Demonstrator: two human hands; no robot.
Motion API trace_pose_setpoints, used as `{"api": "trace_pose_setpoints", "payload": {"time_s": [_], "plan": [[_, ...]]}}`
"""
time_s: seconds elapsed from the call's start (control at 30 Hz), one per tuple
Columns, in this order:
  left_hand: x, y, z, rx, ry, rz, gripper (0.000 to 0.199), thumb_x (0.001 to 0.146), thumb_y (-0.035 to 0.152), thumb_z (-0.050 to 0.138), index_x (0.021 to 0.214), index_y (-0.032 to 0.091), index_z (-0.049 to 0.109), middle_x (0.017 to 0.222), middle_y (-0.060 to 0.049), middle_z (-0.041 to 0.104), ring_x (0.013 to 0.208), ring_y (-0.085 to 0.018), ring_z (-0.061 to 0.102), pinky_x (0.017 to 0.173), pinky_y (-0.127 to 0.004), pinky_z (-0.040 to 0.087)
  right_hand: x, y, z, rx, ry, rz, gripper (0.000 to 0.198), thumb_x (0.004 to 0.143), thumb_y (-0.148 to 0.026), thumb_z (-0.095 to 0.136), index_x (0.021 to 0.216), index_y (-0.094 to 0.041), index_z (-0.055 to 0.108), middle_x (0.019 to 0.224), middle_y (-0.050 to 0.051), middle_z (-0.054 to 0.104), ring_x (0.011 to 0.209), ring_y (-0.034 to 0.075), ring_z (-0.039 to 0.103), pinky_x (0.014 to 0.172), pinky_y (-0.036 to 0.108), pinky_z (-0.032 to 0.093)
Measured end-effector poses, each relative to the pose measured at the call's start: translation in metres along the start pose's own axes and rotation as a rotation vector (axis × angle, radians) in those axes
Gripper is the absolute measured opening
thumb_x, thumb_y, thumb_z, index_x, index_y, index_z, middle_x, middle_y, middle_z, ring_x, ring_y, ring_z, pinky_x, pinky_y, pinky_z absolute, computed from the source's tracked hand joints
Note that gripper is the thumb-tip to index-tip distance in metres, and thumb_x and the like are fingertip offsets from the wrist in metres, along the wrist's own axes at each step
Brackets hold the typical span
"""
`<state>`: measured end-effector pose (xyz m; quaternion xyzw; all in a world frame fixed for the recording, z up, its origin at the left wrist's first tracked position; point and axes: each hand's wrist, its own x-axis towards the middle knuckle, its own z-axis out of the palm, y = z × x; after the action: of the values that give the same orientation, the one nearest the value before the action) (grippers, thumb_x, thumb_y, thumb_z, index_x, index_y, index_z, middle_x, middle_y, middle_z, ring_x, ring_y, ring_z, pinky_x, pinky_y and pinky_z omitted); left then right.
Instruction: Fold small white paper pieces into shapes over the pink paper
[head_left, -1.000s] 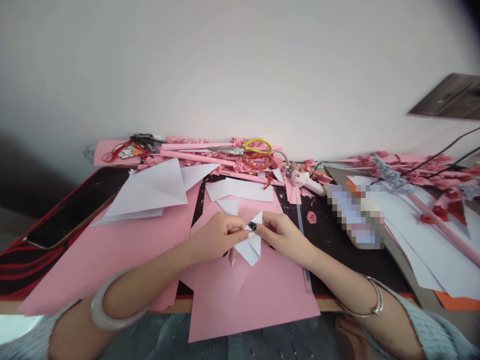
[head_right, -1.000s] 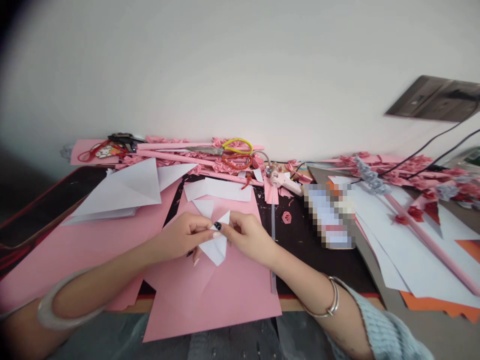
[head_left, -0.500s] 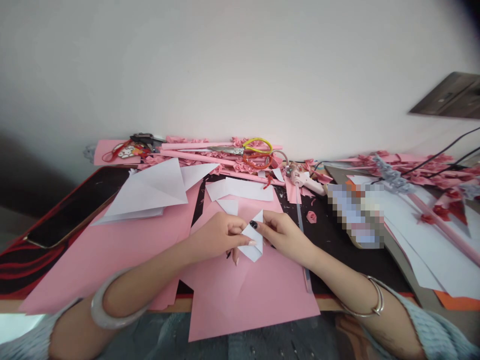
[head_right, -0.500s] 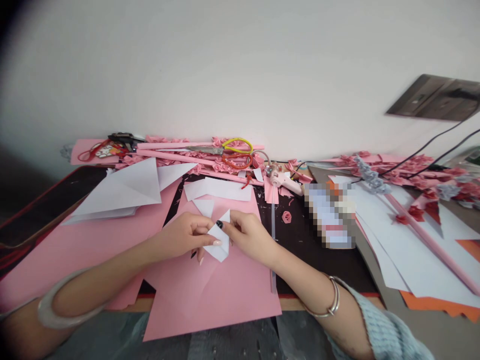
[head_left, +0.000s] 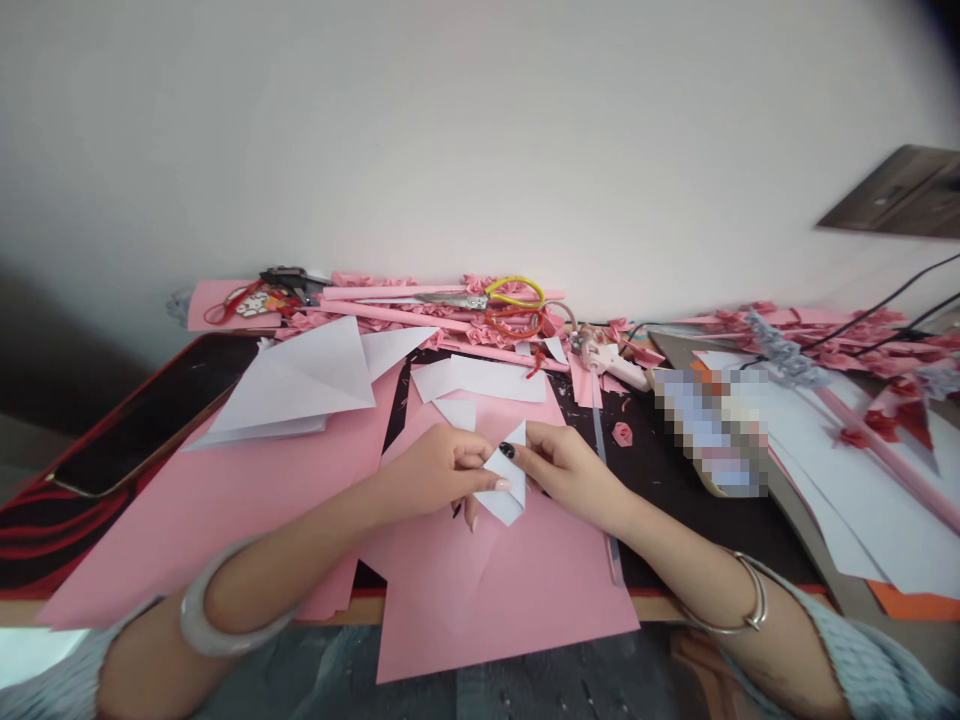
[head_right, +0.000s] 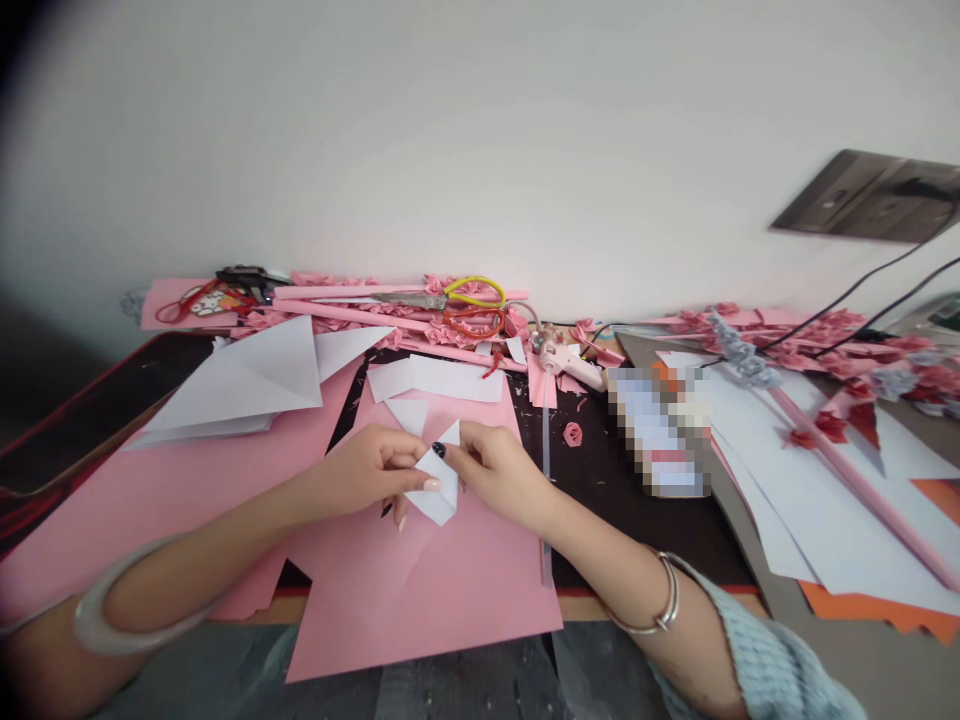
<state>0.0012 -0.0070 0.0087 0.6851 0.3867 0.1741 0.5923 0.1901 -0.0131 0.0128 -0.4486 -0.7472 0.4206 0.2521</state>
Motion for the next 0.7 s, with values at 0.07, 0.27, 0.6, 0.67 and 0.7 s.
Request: {"api": "trace_pose_setpoints", "payload": {"time_s": [0.07,0.27,0.6,0.67,0.7], "plan": [[0.0,0.0,-0.001,0.008,-0.003,0.014,0.017,0.082,0.029,0.055,0.075,0.014,0.061,0.046,0.003,0.058,0.04,-0.008,0.054,0.041,-0.017,0.034,0.0,0.0,0.0,-0.01,0.007,-0.003,0.022,0.086,-0.023,0.043,0.064,-0.017,0.044,0.055,-0.004,0.044,0.05,0.007,0.038,0.048,0.021,0.028],[-0.001,-0.001,-0.001,0.014,-0.004,0.052,0.027,0.086,0.03,0.048,0.067,0.014,0.055,0.043,0.003,0.056,0.037,-0.007,0.051,0.041,-0.018,0.033,0.0,0.003,0.003,-0.072,0.042,-0.016,0.026,0.086,-0.026,0.045,0.061,-0.018,0.042,0.051,-0.004,0.045,0.047,0.007,0.038,0.047,0.021,0.029],[0.0,-0.003,-0.001,0.022,0.141,0.094,0.028,0.088,0.03,0.045,0.065,0.015,0.053,0.043,0.003,0.056,0.039,-0.01,0.055,0.041,-0.018,0.036,0.001,0.003,0.007,-0.006,0.027,0.002,0.032,0.09,-0.032,0.04,0.06,-0.018,0.042,0.052,-0.004,0.045,0.047,0.008,0.04,0.048,0.021,0.031],[0.0,-0.002,-0.002,0.018,0.16,0.098,0.028,0.088,0.031,0.045,0.066,0.015,0.053,0.044,0.003,0.057,0.04,-0.01,0.055,0.042,-0.018,0.037,0.001,0.004,0.009,-0.041,0.061,0.005,0.035,0.09,-0.033,0.038,0.059,-0.018,0.04,0.05,-0.004,0.042,0.046,0.008,0.038,0.047,0.021,0.029],[0.0,-0.001,-0.002,0.017,0.169,0.1,0.028,0.088,0.031,0.046,0.066,0.015,0.053,0.045,0.002,0.058,0.04,-0.009,0.055,0.042,-0.018,0.037,0.001,0.004,0.01,-0.06,0.087,0.008,0.037,0.091,-0.034,0.038,0.057,-0.018,0.039,0.049,-0.004,0.04,0.046,0.008,0.036,0.047,0.022,0.028]]}}
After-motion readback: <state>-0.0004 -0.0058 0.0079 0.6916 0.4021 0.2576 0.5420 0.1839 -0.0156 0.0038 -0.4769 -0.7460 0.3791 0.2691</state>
